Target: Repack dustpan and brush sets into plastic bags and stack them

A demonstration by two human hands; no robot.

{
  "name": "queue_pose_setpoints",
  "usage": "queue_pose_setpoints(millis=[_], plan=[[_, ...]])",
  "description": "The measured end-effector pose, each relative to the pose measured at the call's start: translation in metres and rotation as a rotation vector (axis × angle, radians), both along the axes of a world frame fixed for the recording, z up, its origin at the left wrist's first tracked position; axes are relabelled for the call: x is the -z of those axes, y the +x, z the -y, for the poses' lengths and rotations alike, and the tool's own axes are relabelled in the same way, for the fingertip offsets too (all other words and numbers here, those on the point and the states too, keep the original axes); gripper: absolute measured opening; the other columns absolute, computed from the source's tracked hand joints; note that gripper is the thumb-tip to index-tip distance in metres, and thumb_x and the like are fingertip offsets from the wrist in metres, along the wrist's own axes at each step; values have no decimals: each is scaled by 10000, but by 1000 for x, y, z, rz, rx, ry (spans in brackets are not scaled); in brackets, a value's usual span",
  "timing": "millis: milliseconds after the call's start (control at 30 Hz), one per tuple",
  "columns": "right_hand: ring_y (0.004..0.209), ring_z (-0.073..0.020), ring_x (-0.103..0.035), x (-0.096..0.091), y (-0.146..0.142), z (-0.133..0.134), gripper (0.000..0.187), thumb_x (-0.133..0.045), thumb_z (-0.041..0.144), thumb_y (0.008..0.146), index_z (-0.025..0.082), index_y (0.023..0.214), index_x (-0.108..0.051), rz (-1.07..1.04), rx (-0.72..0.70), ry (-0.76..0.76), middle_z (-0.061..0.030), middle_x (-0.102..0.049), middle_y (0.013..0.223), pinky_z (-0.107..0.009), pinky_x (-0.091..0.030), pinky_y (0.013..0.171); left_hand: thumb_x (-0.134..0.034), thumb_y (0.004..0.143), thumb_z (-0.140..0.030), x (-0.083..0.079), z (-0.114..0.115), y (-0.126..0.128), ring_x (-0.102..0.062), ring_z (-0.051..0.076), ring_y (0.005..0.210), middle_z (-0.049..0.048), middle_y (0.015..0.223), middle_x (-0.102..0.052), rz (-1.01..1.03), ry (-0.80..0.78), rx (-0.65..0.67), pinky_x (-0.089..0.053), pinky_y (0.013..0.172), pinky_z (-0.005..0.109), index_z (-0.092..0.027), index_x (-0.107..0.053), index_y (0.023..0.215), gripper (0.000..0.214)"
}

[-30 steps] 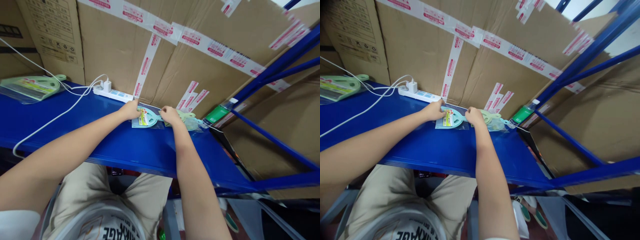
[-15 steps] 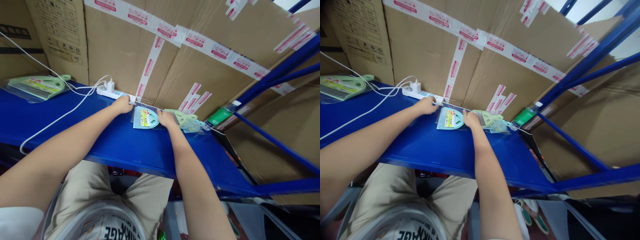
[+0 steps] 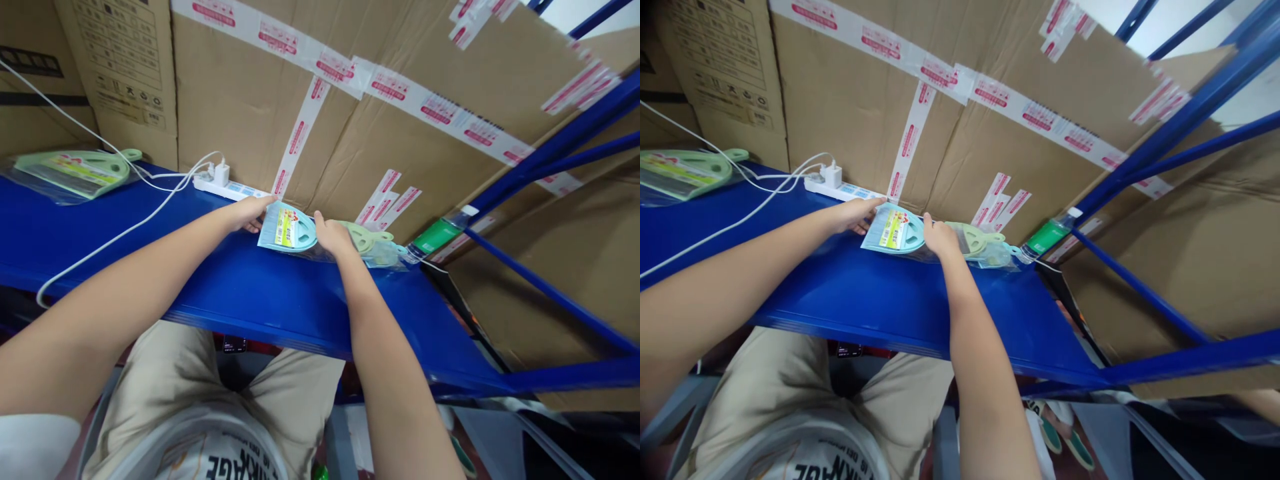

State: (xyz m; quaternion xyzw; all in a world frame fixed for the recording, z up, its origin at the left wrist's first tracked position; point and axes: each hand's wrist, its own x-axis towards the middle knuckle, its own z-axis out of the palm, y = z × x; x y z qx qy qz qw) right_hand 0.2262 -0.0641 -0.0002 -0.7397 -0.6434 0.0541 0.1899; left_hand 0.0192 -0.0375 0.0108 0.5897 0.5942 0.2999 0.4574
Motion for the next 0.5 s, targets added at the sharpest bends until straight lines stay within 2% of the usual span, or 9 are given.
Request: queue_pose_setpoints(millis=[100,167,267,333,500], plan=[[1271,-336,-664,-7,-7,6,716,-270,558,1077,68,1153,-787,17,70,-13,-258,-733,1257,-374,-443,1064,-539,990,-482,-3,2,0,-745,219,811,121,1013,-794,11,23,-50,-475,536,256,-193,-727,985,345],[1247,-330,-680,-10,-12,9,705,-267,546,1079,81,1130,-795,1,79,2,-251,-749,1217,-370,-452,1050,-545,999,-449,-6,3,0,-756,211,831,113,1049,-803,85,-1,-39,-509,567,256,-195,-733,1011,315],[1209,-331,-697,-13,-19,11,721,-262,575,1072,95,1104,-800,-35,82,24,-247,-766,1159,-374,-467,1024,-542,1013,-393,-10,4,1,-774,197,859,80,1019,-823,263,-78,-9,-585,689,275,-228,-748,1062,268],[1200,-335,-699,-14,-24,10,737,-251,589,1068,94,1112,-795,-62,83,35,-250,-763,1161,-381,-474,1013,-557,1013,-337,-12,4,1,-779,188,868,76,978,-829,342,-109,-39,-603,752,283,-226,-756,1063,232],[1185,-326,-696,-18,-28,0,711,-246,558,1071,111,1062,-799,-140,87,82,-224,-764,1162,-381,-484,1000,-575,997,-227,-16,1,-5,-788,217,895,97,908,-821,361,-94,-135,-612,753,310,-189,-772,1024,202]])
